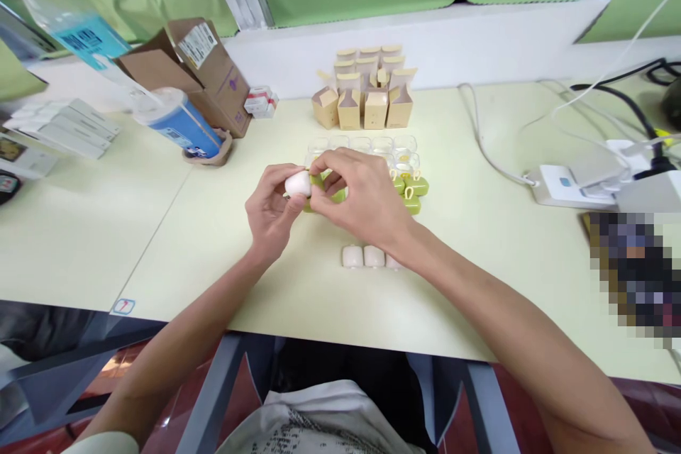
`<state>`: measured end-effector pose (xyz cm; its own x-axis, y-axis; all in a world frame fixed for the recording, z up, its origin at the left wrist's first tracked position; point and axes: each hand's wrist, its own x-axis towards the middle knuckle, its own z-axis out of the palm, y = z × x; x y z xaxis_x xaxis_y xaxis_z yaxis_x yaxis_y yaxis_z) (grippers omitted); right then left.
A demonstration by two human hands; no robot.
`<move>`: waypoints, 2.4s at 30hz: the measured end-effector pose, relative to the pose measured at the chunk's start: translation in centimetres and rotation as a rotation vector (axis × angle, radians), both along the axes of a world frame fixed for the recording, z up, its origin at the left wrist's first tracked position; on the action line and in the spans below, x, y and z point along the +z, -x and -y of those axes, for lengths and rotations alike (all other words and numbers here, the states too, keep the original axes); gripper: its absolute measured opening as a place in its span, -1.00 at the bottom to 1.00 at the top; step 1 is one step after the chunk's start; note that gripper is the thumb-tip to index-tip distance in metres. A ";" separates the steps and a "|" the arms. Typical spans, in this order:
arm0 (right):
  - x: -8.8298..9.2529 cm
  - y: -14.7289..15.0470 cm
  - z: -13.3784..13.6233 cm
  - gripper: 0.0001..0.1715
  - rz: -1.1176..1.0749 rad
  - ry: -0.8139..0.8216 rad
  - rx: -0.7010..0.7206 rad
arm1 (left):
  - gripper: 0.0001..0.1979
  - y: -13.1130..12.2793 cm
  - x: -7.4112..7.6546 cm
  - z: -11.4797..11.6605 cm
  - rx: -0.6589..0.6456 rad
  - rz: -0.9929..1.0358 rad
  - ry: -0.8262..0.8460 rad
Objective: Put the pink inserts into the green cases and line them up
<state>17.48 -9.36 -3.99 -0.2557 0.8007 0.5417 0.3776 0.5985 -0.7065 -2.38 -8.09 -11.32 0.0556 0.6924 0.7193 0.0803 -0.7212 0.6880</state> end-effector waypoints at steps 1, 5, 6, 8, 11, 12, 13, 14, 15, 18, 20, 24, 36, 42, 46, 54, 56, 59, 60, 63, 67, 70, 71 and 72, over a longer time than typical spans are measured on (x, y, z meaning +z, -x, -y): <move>0.1 0.0 -0.1 -0.81 0.021 0.005 0.031 | -0.69 0.0 -0.1 -0.1 -0.014 0.031 0.019; -0.1 -0.2 -0.7 -0.53 0.156 -0.015 0.073 | -0.65 -0.3 -0.6 -0.4 -0.098 0.140 0.156; -0.1 -0.4 -0.9 -0.53 0.174 -0.035 0.041 | -0.63 -0.4 -0.4 -0.5 -0.106 0.140 0.182; 0.0 -1.1 -1.5 -0.57 0.158 -0.078 -0.054 | -0.63 -0.9 0.6 -0.6 -0.086 0.096 0.178; 0.7 -2.8 -2.4 -0.54 0.060 -0.105 -0.195 | -0.69 -1.6 3.8 -1.0 -0.045 -0.071 0.083; 1.0 -3.4 -2.6 -0.53 0.030 -0.097 -0.227 | -0.65 -1.8 5.1 -1.3 -0.054 -0.142 0.050; 1.3 -3.8 -2.8 -0.52 0.009 -0.084 -0.242 | -0.62 -2.1 6.3 -1.7 -0.052 -0.188 0.021; 1.6 -4.1 -3.0 -0.51 -0.002 -0.068 -0.239 | -0.63 -2.3 7.4 -2.3 -0.048 -0.205 0.015; 1.8 -4.3 -3.1 -0.50 -0.006 -0.055 -0.222 | -0.66 -2.6 8.3 -2.9 -0.048 -0.206 0.033; 2.0 -4.2 -3.3 -0.51 -0.011 -0.053 -0.181 | -0.61 -3.3 9.7 -4.9 -0.127 -0.213 0.115; 2.0 -3.9 -3.2 -0.55 -0.014 -0.063 -0.186 | -0.55 -3.4 9.8 -5.7 -0.160 -0.237 0.144; 2.1 -3.5 -2.6 -0.63 -0.011 -0.042 -0.212 | -0.58 -2.9 9.6 -5.5 -0.084 -0.274 0.192; 2.5 -5.8 -3.8 -0.78 0.197 0.077 -0.188 | -0.48 -0.6 7.6 -8.4 -0.113 -0.187 0.345; 0.4 -5.0 -4.5 -0.71 0.873 0.218 -0.245 | -0.54 -0.8 7.1 -8.1 -0.074 -0.491 0.313; -0.4 -4.2 -4.7 -0.69 0.997 0.254 -0.251 | -0.60 -2.0 7.0 -7.1 -0.124 -0.602 0.282; -0.4 -4.4 -4.8 -0.62 0.980 0.265 -0.267 | -0.47 -3.2 6.3 -6.3 -0.141 -0.732 0.289; -0.5 -4.4 -4.8 -0.64 0.989 0.267 -0.262 | -0.49 -3.3 6.3 -6.2 -0.132 -0.757 0.277; -0.7 -4.5 -4.9 -0.63 0.981 0.267 -0.252 | -0.55 -3.3 6.5 -6.1 -0.125 -0.758 0.267; -0.7 -4.5 -5.0 -0.62 0.973 0.267 -0.253 | -0.56 -3.3 6.6 -6.1 -0.125 -0.747 0.264; -0.9 -4.6 -5.0 -0.64 0.962 0.271 -0.248 | -0.57 -3.2 6.7 -6.4 -0.122 -0.711 0.256; -0.6 -4.9 -5.1 -0.68 0.943 0.271 -0.216 | -0.57 -3.1 6.5 -6.7 -0.119 -0.678 0.266; 0.4 -6.0 -5.1 -0.74 0.860 0.245 -0.206 | -0.60 -3.1 6.6 -6.6 -0.103 -0.679 0.245; 0.8 -6.6 -5.1 -0.75 0.810 0.228 -0.208 | -0.59 -3.2 6.6 -6.5 -0.099 -0.684 0.233; 1.3 -7.3 -5.1 -0.76 0.749 0.203 -0.214 | -0.59 -3.3 6.7 -6.4 -0.099 -0.694 0.225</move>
